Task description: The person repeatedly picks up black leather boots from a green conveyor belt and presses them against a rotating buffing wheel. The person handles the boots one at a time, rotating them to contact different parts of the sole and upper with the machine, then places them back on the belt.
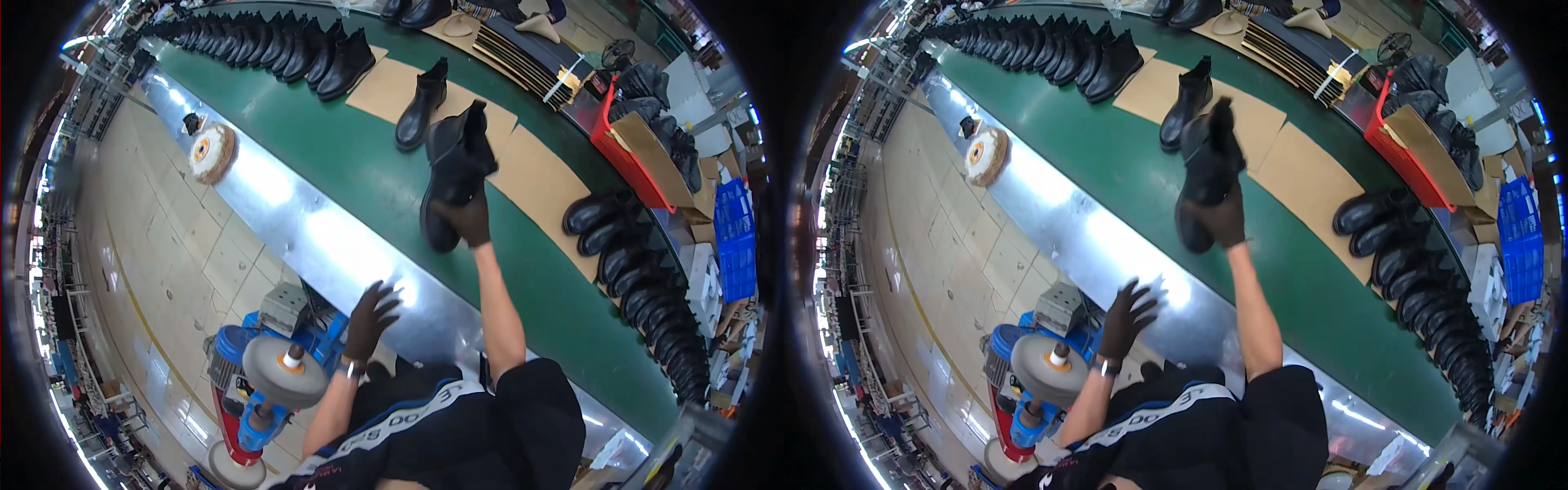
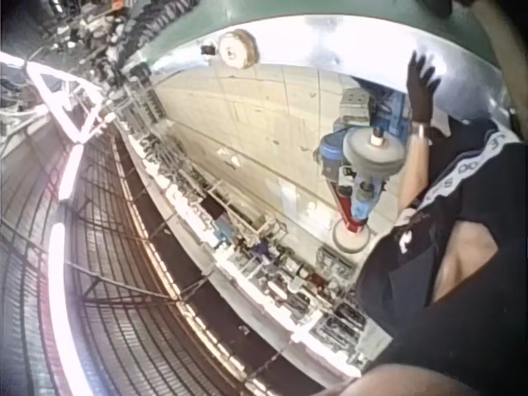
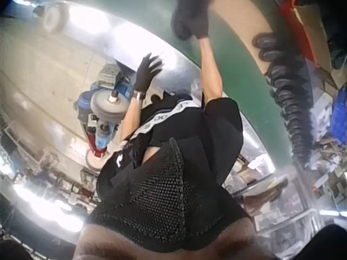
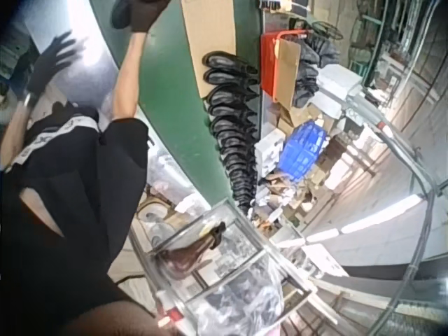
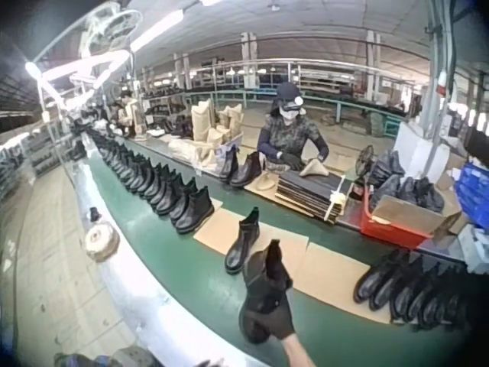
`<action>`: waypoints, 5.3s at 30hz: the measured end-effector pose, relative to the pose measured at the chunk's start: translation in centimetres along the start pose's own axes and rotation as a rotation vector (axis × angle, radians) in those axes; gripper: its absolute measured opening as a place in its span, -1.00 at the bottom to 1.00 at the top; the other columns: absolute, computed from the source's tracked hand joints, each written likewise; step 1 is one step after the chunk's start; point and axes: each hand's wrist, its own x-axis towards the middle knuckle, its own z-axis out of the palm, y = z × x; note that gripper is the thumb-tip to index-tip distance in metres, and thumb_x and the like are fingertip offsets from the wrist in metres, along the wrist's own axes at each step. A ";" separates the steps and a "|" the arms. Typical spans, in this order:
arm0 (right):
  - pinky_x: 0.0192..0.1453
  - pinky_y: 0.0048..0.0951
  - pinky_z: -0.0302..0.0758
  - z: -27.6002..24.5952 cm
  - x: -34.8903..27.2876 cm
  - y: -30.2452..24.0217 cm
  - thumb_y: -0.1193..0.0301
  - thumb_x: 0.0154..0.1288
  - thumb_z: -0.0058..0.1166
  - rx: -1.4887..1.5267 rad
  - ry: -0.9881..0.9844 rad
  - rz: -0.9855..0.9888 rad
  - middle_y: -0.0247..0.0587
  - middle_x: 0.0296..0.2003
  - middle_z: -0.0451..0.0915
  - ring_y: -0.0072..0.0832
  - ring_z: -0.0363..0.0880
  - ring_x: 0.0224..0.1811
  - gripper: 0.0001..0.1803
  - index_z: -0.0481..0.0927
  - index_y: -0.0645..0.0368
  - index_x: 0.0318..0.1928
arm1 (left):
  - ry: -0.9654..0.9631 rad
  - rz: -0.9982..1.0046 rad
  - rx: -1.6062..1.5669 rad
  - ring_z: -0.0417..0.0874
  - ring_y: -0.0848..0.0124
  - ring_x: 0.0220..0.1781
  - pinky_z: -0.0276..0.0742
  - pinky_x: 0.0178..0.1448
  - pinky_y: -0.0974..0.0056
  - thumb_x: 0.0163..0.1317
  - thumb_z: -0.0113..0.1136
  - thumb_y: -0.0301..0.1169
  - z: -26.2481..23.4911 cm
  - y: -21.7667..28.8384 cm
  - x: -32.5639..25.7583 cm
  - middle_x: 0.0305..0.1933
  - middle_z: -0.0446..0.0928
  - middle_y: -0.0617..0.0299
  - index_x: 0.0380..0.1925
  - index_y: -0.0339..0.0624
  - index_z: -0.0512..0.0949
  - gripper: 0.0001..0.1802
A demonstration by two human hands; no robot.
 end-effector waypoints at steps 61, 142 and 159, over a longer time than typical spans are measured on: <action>-0.01 -0.14 0.56 1.2 -41.7 -2.6 0.16 -0.25 0.40 -0.786 -0.807 0.261 0.03 -0.11 0.65 -0.04 0.65 -0.07 -0.13 0.40 0.01 0.20 | -0.067 0.469 -2.041 0.49 0.32 -0.01 0.41 0.23 0.22 0.38 -0.02 -0.26 -26.0 -25.7 -30.4 -0.11 0.46 0.13 -0.09 -0.22 0.44 -0.73; 0.43 -0.26 0.25 0.2 -45.6 -20.9 0.54 0.04 0.21 0.364 -0.518 1.401 -0.20 0.25 0.40 -0.36 0.35 0.31 -0.18 0.22 0.19 0.37 | 0.141 -0.001 -0.830 0.64 0.29 -0.11 0.55 0.03 0.26 0.39 -0.06 -0.20 -17.8 -23.7 -21.6 -0.17 0.62 0.09 -0.08 -0.25 0.50 -0.65; 0.14 -0.30 0.50 5.5 -46.9 -13.9 0.37 0.23 0.09 0.069 -0.659 1.051 -0.22 -0.17 0.62 -0.41 0.59 -0.07 -0.79 0.58 0.17 -0.15 | 0.363 0.007 -0.831 0.57 0.15 0.12 0.52 0.23 0.10 0.47 -0.48 0.10 -21.2 -16.5 -18.9 0.12 0.50 -0.06 0.25 -0.26 0.30 -0.30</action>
